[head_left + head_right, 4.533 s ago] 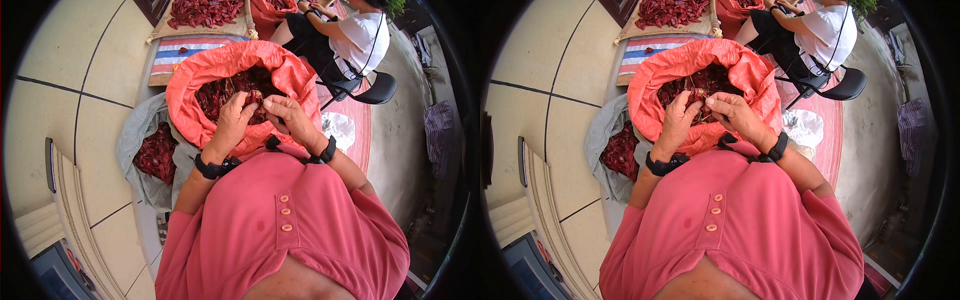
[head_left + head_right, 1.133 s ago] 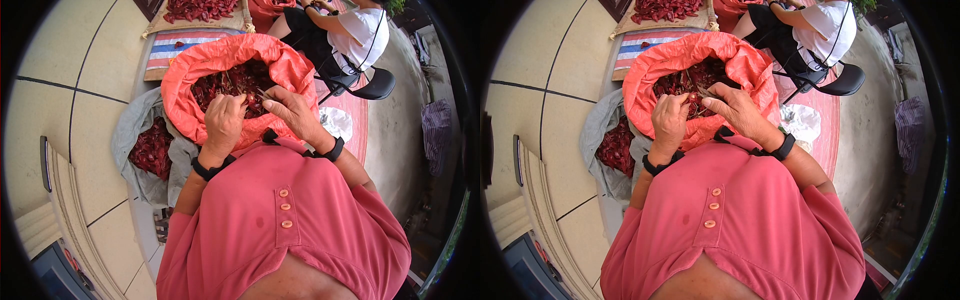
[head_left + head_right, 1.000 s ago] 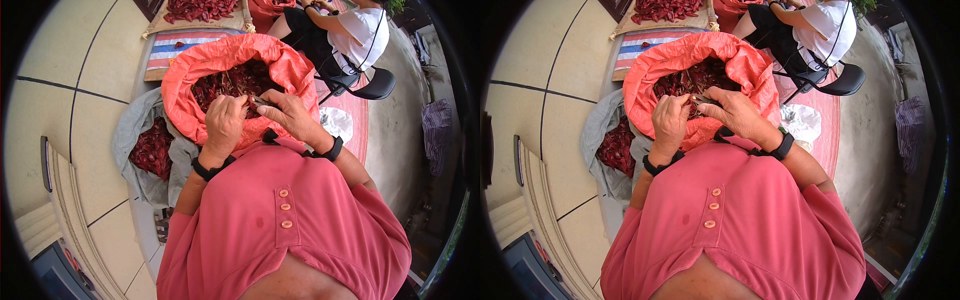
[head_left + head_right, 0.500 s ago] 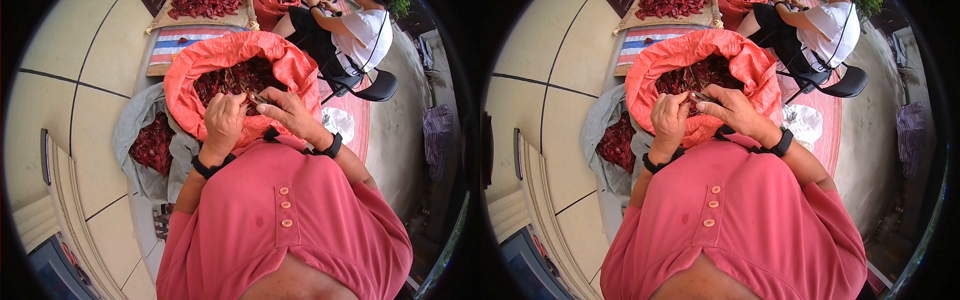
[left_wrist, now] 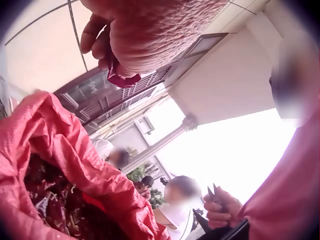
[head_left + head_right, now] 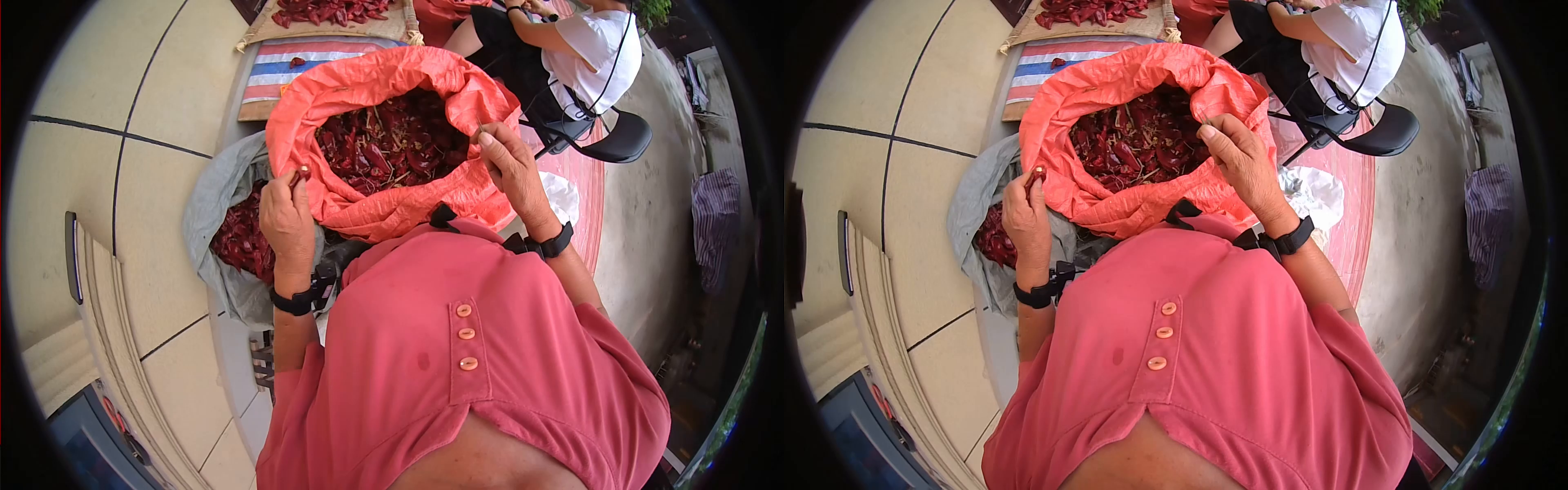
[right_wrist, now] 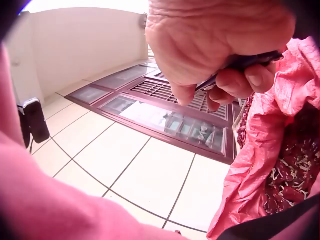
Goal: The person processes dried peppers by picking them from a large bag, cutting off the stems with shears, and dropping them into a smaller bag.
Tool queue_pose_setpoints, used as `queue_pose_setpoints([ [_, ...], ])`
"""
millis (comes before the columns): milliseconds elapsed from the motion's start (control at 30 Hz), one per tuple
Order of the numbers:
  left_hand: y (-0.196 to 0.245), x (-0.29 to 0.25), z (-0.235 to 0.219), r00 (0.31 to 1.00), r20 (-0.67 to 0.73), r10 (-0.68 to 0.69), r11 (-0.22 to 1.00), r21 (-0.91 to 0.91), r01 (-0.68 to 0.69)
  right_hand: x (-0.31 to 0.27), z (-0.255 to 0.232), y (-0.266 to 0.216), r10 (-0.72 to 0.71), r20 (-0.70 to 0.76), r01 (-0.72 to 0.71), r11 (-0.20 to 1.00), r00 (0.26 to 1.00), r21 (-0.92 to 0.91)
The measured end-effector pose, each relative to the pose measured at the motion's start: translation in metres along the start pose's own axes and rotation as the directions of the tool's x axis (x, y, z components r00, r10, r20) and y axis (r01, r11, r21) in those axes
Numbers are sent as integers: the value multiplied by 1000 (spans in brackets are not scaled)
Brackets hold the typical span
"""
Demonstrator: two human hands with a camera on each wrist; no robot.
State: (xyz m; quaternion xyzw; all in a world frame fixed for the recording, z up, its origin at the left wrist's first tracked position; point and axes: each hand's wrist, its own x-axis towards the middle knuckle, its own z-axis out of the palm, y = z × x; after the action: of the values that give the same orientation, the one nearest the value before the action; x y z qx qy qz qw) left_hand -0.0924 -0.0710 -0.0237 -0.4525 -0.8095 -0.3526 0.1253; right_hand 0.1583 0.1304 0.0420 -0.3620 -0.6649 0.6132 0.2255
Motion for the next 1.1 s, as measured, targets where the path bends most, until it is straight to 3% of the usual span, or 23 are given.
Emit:
queue_pose_setpoints([
  [100,-82,-30,-18,985,-15,-172,966,193,172,-11,-13,13,83,-54,-80,995,995,57],
  [200,-136,-50,-36,944,68,-324,862,432,265,-18,-19,20,135,-77,-130,990,988,57],
  [300,-142,-51,-29,982,12,-189,843,514,156,-19,-20,20,199,-93,-197,980,976,31],
  [367,-87,-21,-13,999,-1,-49,962,270,48,-19,-14,21,202,-63,-200,979,977,30],
  [433,-50,-11,25,982,185,-44,999,18,42,-17,-8,25,193,-17,-193,981,981,-3],
  [467,-34,-11,54,938,306,-165,967,-137,215,-17,-5,30,183,12,-183,983,983,-34],
  [533,-18,-12,116,834,519,-186,927,-187,324,-18,-1,27,198,72,-192,978,978,-82],
  [567,-18,-19,153,840,504,-201,892,-259,369,-20,1,28,176,76,-169,981,981,-96],
  [600,-19,-24,183,862,470,-192,924,-210,320,-21,2,31,151,79,-142,984,985,-111],
  [633,-17,-21,199,781,565,-264,898,-151,413,-23,1,31,127,80,-116,985,989,-127],
  [700,-7,-15,219,618,612,-493,757,-48,652,-29,-2,26,186,61,-178,978,981,-107],
  [733,-5,-14,225,582,580,-569,667,-88,740,-33,-4,25,200,50,-196,977,979,-83],
  [833,0,-3,227,462,574,-675,604,72,793,-41,-12,28,254,-1,-254,967,967,-29],
  [867,-5,-4,231,453,571,-685,590,71,804,-43,-14,28,254,-16,-254,967,967,-15],
  [900,-16,-14,249,533,479,-698,592,-32,805,-46,-16,28,257,-32,-257,966,966,1],
  [967,-30,-26,260,583,432,-688,527,-255,811,-48,-18,27,249,-48,-249,968,967,-6],
  [1033,-30,-22,250,664,516,-542,406,-530,744,-49,-22,29,271,-53,-270,963,961,17],
  [1100,-6,-11,215,662,583,-470,314,-591,743,-45,-22,37,150,-81,-160,978,985,-135],
])
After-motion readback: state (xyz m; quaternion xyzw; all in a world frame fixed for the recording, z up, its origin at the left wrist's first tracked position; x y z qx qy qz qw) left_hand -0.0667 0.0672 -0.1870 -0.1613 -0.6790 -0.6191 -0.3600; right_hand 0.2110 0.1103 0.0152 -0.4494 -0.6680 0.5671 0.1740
